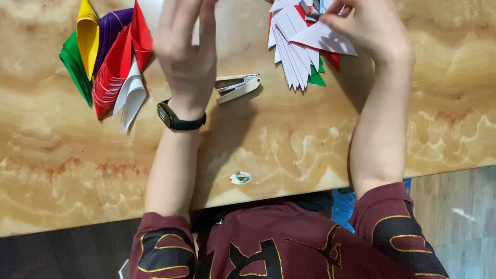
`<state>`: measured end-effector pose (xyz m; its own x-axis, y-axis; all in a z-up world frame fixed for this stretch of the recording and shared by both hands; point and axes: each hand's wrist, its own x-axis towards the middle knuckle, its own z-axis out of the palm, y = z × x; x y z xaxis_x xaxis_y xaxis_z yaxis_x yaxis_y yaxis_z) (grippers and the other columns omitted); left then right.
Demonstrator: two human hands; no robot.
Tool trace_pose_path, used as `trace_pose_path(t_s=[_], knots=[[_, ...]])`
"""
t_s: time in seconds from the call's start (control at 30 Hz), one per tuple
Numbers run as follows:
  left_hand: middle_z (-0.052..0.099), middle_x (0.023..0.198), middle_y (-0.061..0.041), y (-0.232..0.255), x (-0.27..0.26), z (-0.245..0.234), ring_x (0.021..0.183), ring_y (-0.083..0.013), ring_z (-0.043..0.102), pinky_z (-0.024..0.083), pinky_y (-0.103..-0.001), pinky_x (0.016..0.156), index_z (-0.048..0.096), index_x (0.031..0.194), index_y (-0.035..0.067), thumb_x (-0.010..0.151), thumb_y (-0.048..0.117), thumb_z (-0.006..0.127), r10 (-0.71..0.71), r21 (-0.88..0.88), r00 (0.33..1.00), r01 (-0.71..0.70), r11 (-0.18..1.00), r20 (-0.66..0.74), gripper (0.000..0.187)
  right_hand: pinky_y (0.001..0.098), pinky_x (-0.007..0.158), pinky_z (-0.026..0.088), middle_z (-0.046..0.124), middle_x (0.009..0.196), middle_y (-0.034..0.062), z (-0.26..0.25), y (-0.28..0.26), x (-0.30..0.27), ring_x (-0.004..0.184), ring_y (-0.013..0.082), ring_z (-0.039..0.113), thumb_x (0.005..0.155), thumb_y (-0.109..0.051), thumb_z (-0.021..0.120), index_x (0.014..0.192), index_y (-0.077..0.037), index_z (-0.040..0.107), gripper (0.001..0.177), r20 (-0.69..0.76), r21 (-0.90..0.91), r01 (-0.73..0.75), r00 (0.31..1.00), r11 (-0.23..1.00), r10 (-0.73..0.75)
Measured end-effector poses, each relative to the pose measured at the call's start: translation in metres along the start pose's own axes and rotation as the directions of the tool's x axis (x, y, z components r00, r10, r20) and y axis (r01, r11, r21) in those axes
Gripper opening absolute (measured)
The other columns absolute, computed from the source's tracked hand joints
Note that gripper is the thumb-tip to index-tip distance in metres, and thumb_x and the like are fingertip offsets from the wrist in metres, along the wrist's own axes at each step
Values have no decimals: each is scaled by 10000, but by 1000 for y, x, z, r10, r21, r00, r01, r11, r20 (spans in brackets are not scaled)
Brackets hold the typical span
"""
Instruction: Folding and stapling pieces of colored paper to create decorative elements.
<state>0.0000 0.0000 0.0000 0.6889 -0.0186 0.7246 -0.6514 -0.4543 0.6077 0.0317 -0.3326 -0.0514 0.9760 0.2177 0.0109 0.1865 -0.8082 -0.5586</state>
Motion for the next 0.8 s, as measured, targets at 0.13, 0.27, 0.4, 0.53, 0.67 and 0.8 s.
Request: trace_pose_path(t_s=[0.13,0.27,0.4,0.53,0.67,0.8], knots=[[684,703,-62,2,-3,4,589,-155,707,446,-276,516,717,1031,-20,1045,17,713,-60,-104,994,70,992,95,39,302,527,386,605,923,97,-5,-27,1,702,166,493,968,-87,809,1378,6,705,433,192,52,49,980,997,-58],[581,602,-40,-5,-2,-1,487,-172,413,336,-324,494,671,743,-23,1068,85,666,29,4,989,-30,1000,146,343,384,525,448,643,843,147,5,-37,11,636,247,556,870,-124,883,1308,0,716,484,267,-65,130,958,989,-108],[603,643,-53,-9,-3,-5,499,-180,429,345,-331,508,727,822,-20,1093,104,610,37,-22,963,-33,999,266,321,312,489,406,625,778,101,5,-37,12,606,177,511,959,-85,828,1140,17,747,223,242,7,71,968,997,-71],[660,668,-43,-11,-9,4,502,-170,486,366,-317,500,746,858,-25,1069,103,614,23,-59,961,-7,998,274,280,285,570,471,721,903,118,5,-33,7,679,160,591,1048,-53,770,1114,59,752,131,224,111,75,970,991,-99],[672,685,-26,-11,-19,22,517,-141,499,385,-291,491,740,925,-3,1032,143,625,-116,-127,949,159,979,292,215,274,588,432,677,893,118,3,-44,-2,723,159,555,1111,46,763,1174,92,767,78,-35,87,146,989,985,-144],[783,1187,-106,-13,-41,44,976,-161,792,679,-264,847,560,1412,125,1040,244,697,-319,-341,828,498,797,462,414,268,596,428,693,915,171,-3,-85,-11,726,181,564,1113,183,795,1176,175,773,68,-146,38,318,940,947,-309]])
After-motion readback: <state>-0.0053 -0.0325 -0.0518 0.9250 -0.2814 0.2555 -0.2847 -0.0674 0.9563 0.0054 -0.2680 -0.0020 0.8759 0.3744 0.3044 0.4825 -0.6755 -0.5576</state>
